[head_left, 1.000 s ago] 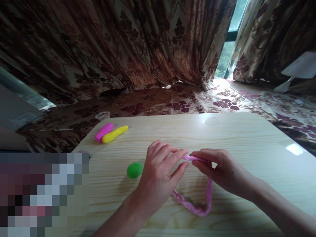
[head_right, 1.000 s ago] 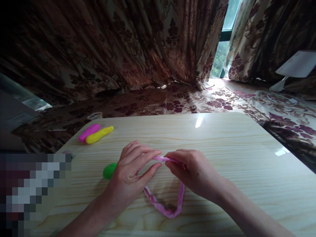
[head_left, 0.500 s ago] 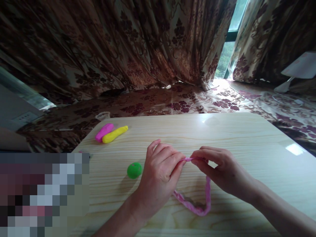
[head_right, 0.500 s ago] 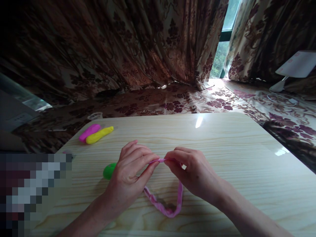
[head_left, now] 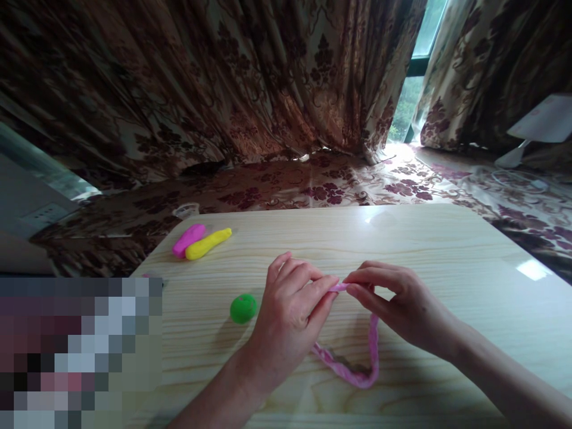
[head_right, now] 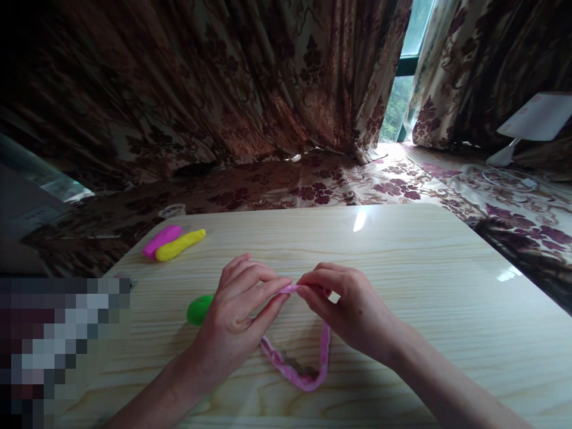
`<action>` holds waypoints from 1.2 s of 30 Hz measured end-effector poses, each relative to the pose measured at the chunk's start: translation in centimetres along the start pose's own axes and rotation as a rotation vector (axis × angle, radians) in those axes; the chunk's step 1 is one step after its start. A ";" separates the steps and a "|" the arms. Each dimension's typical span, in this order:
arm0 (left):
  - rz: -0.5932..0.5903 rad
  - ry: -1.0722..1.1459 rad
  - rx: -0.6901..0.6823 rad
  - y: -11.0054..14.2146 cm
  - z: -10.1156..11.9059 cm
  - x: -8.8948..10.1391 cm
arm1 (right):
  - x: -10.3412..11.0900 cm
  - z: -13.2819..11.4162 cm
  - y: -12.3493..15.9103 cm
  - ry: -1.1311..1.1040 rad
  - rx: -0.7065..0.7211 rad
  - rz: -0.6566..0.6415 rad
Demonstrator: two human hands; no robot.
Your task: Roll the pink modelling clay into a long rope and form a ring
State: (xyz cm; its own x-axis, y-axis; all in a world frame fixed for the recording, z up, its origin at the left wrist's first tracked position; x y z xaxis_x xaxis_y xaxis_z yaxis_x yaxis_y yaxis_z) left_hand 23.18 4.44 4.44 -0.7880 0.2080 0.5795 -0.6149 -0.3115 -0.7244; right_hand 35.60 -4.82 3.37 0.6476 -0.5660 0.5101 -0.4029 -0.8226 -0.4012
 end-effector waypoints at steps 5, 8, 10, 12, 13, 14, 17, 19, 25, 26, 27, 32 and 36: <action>-0.004 -0.001 0.026 -0.1 -0.1 0.1 | -0.1 -0.1 0.1 0.033 -0.058 -0.085; 0.014 0.003 0.049 0.0 -0.3 0.1 | -0.1 -0.1 0.1 0.054 -0.091 -0.127; 0.016 0.000 0.054 0.0 -0.4 0.0 | -0.1 -0.1 0.1 0.060 -0.086 -0.109; 0.000 -0.013 0.048 0.0 -0.4 -0.1 | -0.1 -0.1 0.1 0.054 -0.070 -0.094; -0.009 -0.020 0.044 0.0 -0.4 -0.1 | -0.2 -0.1 0.1 0.047 -0.063 -0.095; -0.015 -0.024 0.041 0.1 -0.4 -0.2 | -0.2 -0.1 0.2 0.041 -0.059 -0.097; -0.006 0.004 0.073 0.2 -0.6 -0.2 | -0.4 0.2 0.3 0.010 -0.088 -0.112; 0.011 0.064 0.163 0.3 -1.0 -0.2 | -0.5 0.6 0.5 -0.037 -0.146 -0.166; 0.011 0.283 0.605 0.7 -2.6 -0.2 | 0.0 1.1 0.4 -0.011 -0.204 -0.164; -0.040 0.371 0.726 0.9 -2.9 -0.5 | 0.1 1.1 0.2 -0.031 -0.213 -0.134; -0.096 0.465 0.844 1.1 -3.0 -0.7 | 0.3 1.0 0.2 -0.071 -0.232 -0.115; -0.230 0.712 1.046 1.3 -2.8 -1.4 | -0.2 1.5 0.3 -0.222 -0.356 -0.117; -0.229 0.982 1.199 1.3 -2.9 -1.6 | -0.6 1.7 0.4 -0.328 -0.392 -0.203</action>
Point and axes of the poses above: each hand's wrist, its own y-axis away from the middle knuckle, its own x-axis out of the back of the hand, z = x × y, the point moved 5 cm from there along -y, towards the middle knuckle, and after that the axes turned 13 degrees about z, right-handed, at the moved point
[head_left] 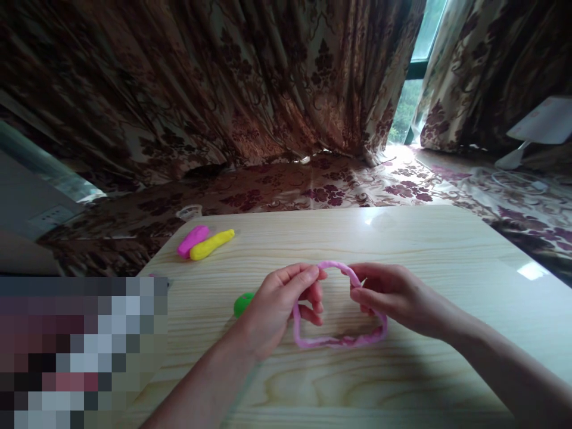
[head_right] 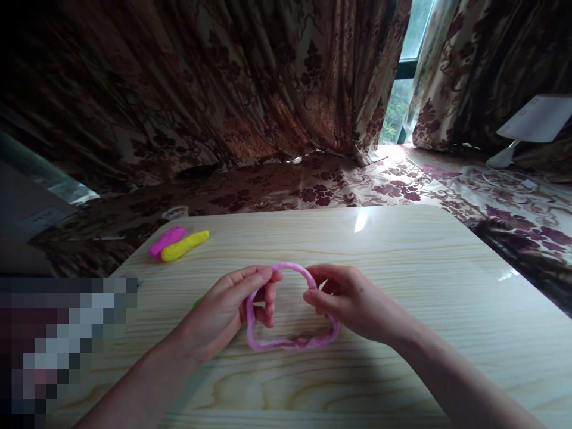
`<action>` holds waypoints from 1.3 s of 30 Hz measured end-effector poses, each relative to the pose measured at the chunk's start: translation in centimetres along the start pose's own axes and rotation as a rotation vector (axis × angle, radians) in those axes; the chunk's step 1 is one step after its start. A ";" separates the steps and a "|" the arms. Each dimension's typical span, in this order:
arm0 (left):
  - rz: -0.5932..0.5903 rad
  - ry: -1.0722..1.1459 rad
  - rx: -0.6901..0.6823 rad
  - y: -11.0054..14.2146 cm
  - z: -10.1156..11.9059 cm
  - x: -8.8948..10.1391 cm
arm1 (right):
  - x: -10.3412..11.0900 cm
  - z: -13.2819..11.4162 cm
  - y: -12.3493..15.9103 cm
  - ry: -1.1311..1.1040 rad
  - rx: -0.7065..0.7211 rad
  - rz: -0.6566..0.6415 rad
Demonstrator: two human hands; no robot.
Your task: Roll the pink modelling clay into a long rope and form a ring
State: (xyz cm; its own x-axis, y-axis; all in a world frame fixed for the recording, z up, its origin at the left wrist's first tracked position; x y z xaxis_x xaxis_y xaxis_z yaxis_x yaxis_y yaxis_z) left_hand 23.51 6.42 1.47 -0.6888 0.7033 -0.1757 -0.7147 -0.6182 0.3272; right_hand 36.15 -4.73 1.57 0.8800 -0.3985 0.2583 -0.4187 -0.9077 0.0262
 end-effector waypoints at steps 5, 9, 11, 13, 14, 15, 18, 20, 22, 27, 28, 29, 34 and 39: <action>-0.098 0.240 0.201 2.0 0.5 -0.4 | 0.8 -1.9 0.3 -0.132 -0.038 -0.030; -0.048 0.140 0.082 4.1 0.1 -0.4 | 1.7 -3.0 1.4 -0.013 0.029 0.012; 0.090 -0.100 -0.151 4.6 -0.1 0.2 | 2.4 -3.3 2.6 0.241 0.173 0.157; 0.245 -0.400 -0.457 5.3 0.1 0.8 | 2.6 -3.7 4.4 0.499 0.344 0.313; 0.286 -0.538 -0.605 5.9 0.4 0.7 | 2.3 -3.9 5.5 0.582 0.415 0.353; 0.294 -0.660 -0.732 6.5 0.6 0.4 | 1.8 -3.9 6.6 0.623 0.471 0.360; 0.140 -0.917 -0.964 8.3 0.9 -1.4 | 0.0 -3.6 9.1 0.647 0.563 0.316; 0.004 -1.051 -1.026 9.1 0.8 -2.6 | -1.0 -3.1 9.9 0.693 0.585 0.303; -0.048 -1.181 -1.046 9.4 0.6 -3.3 | -1.5 -2.6 10.2 0.752 0.578 0.284; -0.031 -1.357 -1.017 9.7 0.3 -2.9 | -1.2 -2.1 11.0 0.830 0.571 0.210; -0.029 -1.361 -1.012 9.7 0.4 -2.9 | -1.1 -2.2 11.3 0.832 0.578 0.200; -0.018 -1.350 -1.006 9.6 0.5 -3.0 | -1.0 -2.3 11.6 0.830 0.587 0.191; 0.098 -1.242 -0.970 7.0 0.9 -4.9 | -1.3 -2.4 12.2 0.786 0.609 0.190; 0.146 -1.170 -0.910 3.5 -0.1 -6.0 | -1.4 -1.2 12.5 0.735 0.588 0.164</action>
Point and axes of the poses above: each hand's wrist, its own y-axis away from the middle knuckle, its own x-axis out of the back of the hand, z = x × y, the point moved 5 cm from there along -y, towards the middle knuckle, and after that the axes turned 13 degrees about z, right-handed, at the moved point
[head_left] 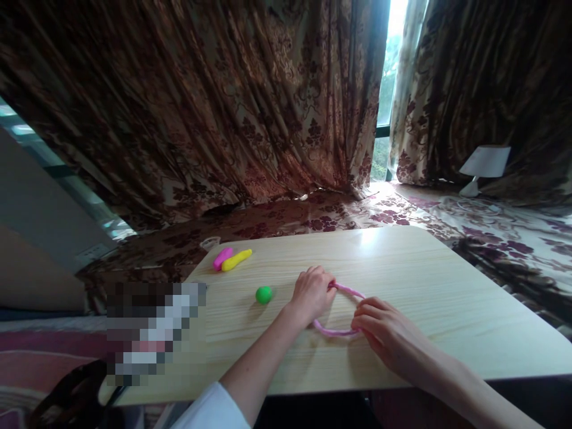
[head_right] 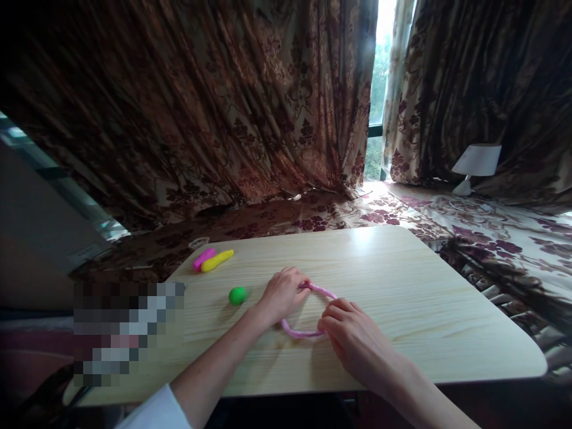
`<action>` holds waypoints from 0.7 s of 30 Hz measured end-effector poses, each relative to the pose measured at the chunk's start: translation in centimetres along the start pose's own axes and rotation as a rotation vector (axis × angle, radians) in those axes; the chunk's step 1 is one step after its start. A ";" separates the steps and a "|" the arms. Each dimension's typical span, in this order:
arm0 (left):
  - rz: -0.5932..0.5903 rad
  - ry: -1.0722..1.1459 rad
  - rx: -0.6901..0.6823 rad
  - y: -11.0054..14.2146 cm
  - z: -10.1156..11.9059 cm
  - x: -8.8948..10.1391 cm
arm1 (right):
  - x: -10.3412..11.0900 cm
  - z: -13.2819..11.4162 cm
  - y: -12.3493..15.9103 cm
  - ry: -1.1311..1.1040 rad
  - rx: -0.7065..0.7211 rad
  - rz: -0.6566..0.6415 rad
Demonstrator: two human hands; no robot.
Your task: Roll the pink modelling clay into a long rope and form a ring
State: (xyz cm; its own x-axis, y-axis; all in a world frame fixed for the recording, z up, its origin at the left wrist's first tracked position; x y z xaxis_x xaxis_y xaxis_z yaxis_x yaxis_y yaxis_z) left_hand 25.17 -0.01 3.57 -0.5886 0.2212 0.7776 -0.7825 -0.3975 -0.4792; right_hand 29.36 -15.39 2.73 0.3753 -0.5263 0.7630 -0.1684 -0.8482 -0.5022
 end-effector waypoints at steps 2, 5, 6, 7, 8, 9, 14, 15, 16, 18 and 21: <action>0.018 0.049 0.052 -0.3 -0.8 -0.5 | 0.1 0.2 0.4 0.004 -0.017 0.004; 0.042 0.158 0.157 -0.6 -2.1 -0.6 | 0.4 0.0 0.5 0.008 -0.015 -0.019; 0.054 0.200 0.196 -0.7 -2.6 -0.3 | 0.4 -0.2 0.4 0.002 -0.014 -0.025; 0.073 0.241 0.237 -0.6 -2.9 0.2 | 0.5 -0.3 0.3 -0.008 -0.019 -0.019; 0.099 0.282 0.276 -0.4 -3.2 0.9 | 0.7 -0.3 0.1 -0.022 -0.030 0.003; 0.131 0.319 0.311 0.0 -3.3 1.7 | 0.9 -0.3 -0.2 -0.035 -0.052 0.039; 0.300 0.839 0.636 5.9 -1.7 5.8 | 1.6 -0.4 -1.7 -0.133 -0.191 0.239; 0.324 1.121 0.806 7.5 -1.1 5.6 | 1.6 -0.8 -2.1 -0.159 -0.203 0.264; 0.308 1.335 0.970 9.0 -0.3 5.0 | 1.5 -1.4 -2.4 -0.186 -0.204 0.282; 0.232 1.641 1.189 10.8 1.4 3.7 | 1.3 -3.0 -3.0 -0.224 -0.187 0.293; 0.172 1.953 1.256 10.7 3.0 2.3 | 1.0 -5.6 -3.1 -0.228 -0.119 0.240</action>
Point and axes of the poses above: each hand's wrist, its own y-axis away from the middle knuckle, its own x-axis out of the back of the hand, z = x × y, the point moved 5 cm from there along -y, towards the middle knuckle, and after that the axes turned 13 degrees about z, right-handed, at the moved point
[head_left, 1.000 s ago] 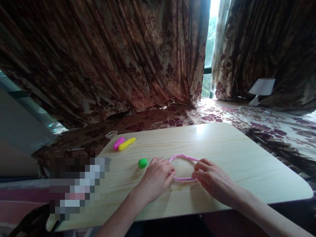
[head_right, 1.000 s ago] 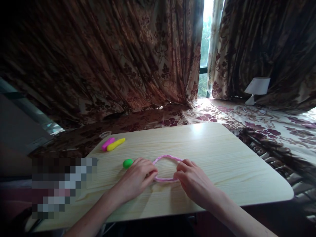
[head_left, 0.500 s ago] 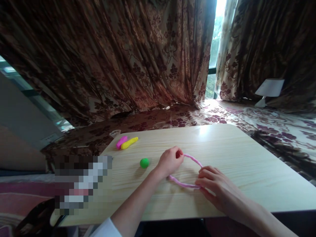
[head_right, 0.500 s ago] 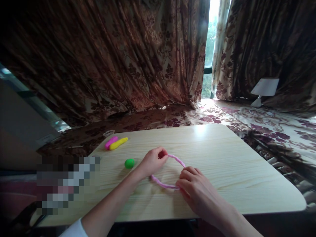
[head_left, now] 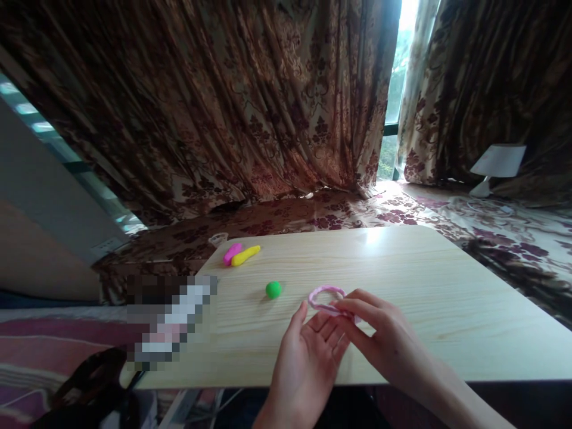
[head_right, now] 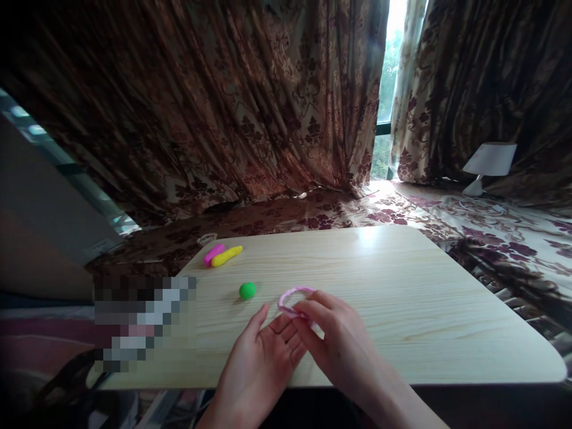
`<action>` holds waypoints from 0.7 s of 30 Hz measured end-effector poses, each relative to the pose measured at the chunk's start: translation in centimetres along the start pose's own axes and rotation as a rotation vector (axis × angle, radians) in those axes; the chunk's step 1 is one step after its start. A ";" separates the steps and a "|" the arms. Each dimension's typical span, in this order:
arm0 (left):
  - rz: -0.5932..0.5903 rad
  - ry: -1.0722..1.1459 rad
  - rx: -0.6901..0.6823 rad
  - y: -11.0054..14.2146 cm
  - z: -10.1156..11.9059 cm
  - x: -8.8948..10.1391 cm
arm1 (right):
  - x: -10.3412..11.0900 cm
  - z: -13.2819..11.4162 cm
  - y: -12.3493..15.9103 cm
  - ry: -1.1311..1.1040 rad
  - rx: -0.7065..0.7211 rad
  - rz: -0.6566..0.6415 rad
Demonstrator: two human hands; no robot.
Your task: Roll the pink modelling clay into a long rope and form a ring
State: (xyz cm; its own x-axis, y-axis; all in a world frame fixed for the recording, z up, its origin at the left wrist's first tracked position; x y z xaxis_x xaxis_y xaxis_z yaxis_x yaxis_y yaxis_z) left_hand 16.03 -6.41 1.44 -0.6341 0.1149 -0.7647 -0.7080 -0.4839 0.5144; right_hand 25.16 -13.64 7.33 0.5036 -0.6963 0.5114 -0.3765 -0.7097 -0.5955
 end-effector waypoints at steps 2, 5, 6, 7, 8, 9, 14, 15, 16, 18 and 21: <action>-0.059 0.095 0.008 -0.5 -0.1 -0.7 | -0.4 -1.1 0.5 0.014 0.045 -0.046; -0.130 0.156 -0.004 -0.8 -0.3 -1.3 | -0.9 -0.8 0.9 0.125 0.011 0.022; -0.147 0.163 -0.001 -0.7 -0.5 -1.4 | -1.3 -0.4 1.0 0.176 -0.013 0.053; -0.163 0.165 0.003 -0.7 -0.8 -1.3 | -2.0 0.0 1.2 0.222 -0.029 0.067; -0.181 0.163 0.006 -0.6 -1.0 -1.3 | -2.8 0.3 1.3 0.256 -0.033 0.060; -0.200 0.156 0.009 -0.4 -1.1 -1.2 | -3.7 0.4 1.4 0.274 -0.027 0.041; -0.295 0.087 -0.002 0.0 -0.8 -1.3 | -6.0 -0.2 1.7 0.256 0.043 -0.041; -0.298 0.079 -0.007 0.0 -0.6 -1.4 | -6.0 -0.3 1.6 0.258 0.033 -0.045; -0.296 0.071 -0.008 0.0 -0.5 -1.6 | -5.8 -0.2 1.4 0.266 0.017 -0.045; -0.271 0.064 -0.016 -0.1 -0.2 -1.7 | -5.6 -0.2 1.0 0.272 0.012 -0.049; -0.226 0.063 -0.032 -0.3 0.2 -1.8 | -5.7 -0.4 0.5 0.245 0.083 -0.087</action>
State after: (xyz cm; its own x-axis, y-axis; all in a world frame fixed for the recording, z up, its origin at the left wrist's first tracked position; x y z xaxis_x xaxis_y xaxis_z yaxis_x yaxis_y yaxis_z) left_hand 17.37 -6.29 2.76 -0.4388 0.1692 -0.8825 -0.8191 -0.4792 0.3154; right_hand 21.78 -10.13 4.36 0.3246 -0.6454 0.6914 -0.2699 -0.7638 -0.5863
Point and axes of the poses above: each hand's wrist, its own y-axis away from the middle knuckle, its own x-axis out of the back of the hand, z = x × y, the point moved 5 cm from there along -y, towards the middle knuckle, and after that the axes turned 13 degrees about z, right-handed, at the moved point
